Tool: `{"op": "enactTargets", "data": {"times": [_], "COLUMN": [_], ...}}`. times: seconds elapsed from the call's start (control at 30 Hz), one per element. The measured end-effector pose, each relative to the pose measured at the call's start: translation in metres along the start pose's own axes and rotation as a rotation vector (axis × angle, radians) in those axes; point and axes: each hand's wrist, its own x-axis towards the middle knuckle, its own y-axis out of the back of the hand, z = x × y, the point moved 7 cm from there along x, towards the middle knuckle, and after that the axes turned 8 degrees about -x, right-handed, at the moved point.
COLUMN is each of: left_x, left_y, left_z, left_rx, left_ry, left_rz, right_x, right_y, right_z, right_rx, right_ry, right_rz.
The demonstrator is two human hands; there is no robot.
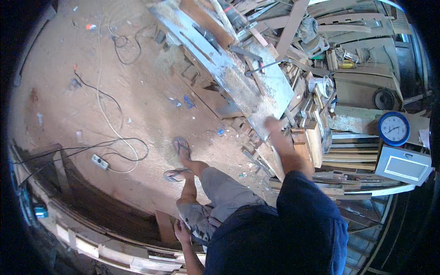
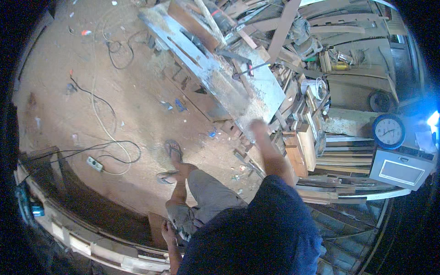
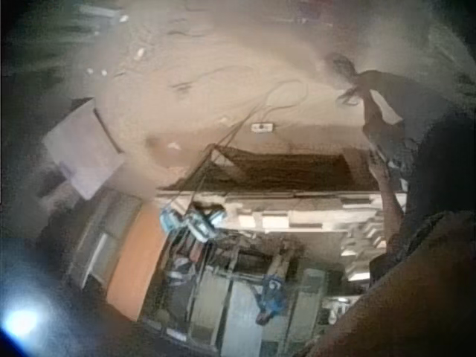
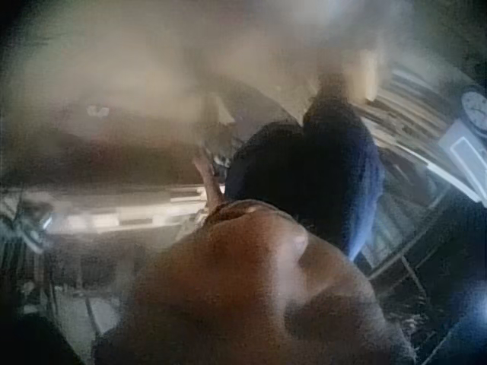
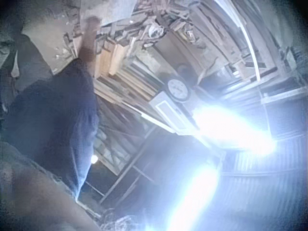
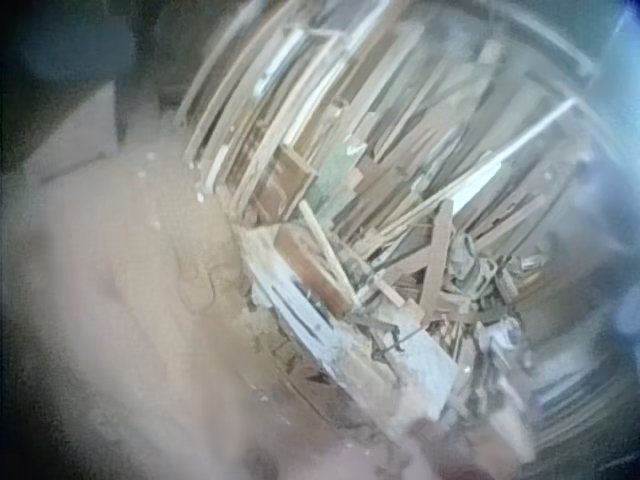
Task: The person measures and cuts wooden planks using a circular saw in a cluttered workshop. They use a tape measure and a square to mark the wood before making precise cuts with the power tool.
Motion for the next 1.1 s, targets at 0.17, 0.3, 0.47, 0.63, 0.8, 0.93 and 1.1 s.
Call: {"op": "enactTargets", "data": {"times": [0.17,0.3,0.47,0.63,0.8,0.93,1.1], "left_x": [-0.056,-0.06,-0.059,-0.035,0.013,0.008,-0.02], "left_y": [0.052,0.097,0.115,0.18,0.277,0.369,0.461], "left_z": [0.045,0.0,0.057,0.085,0.102,0.16,0.194], "left_rx": [-0.131,-0.606,-0.444,-0.508,-0.313,-0.369,-0.383], "left_ry": [0.022,0.164,0.139,0.067,-0.117,-0.255,-0.358], "left_rz": [0.176,0.329,0.323,0.363,0.471,0.474,0.557], "right_x": [0.033,0.057,0.04,-0.073,-0.147,-0.187,-0.274], "right_y": [0.194,0.172,0.128,0.223,0.292,0.294,0.323], "right_z": [0.255,0.159,-0.154,-0.438,-0.588,-0.666,-0.772], "right_rx": [0.66,1.252,1.288,0.623,0.649,0.591,0.621], "right_ry": [-1.102,-0.885,-0.118,0.696,0.781,0.79,0.823], "right_rz": [0.449,0.327,-0.384,-0.212,-0.353,-0.455,-0.707]}}
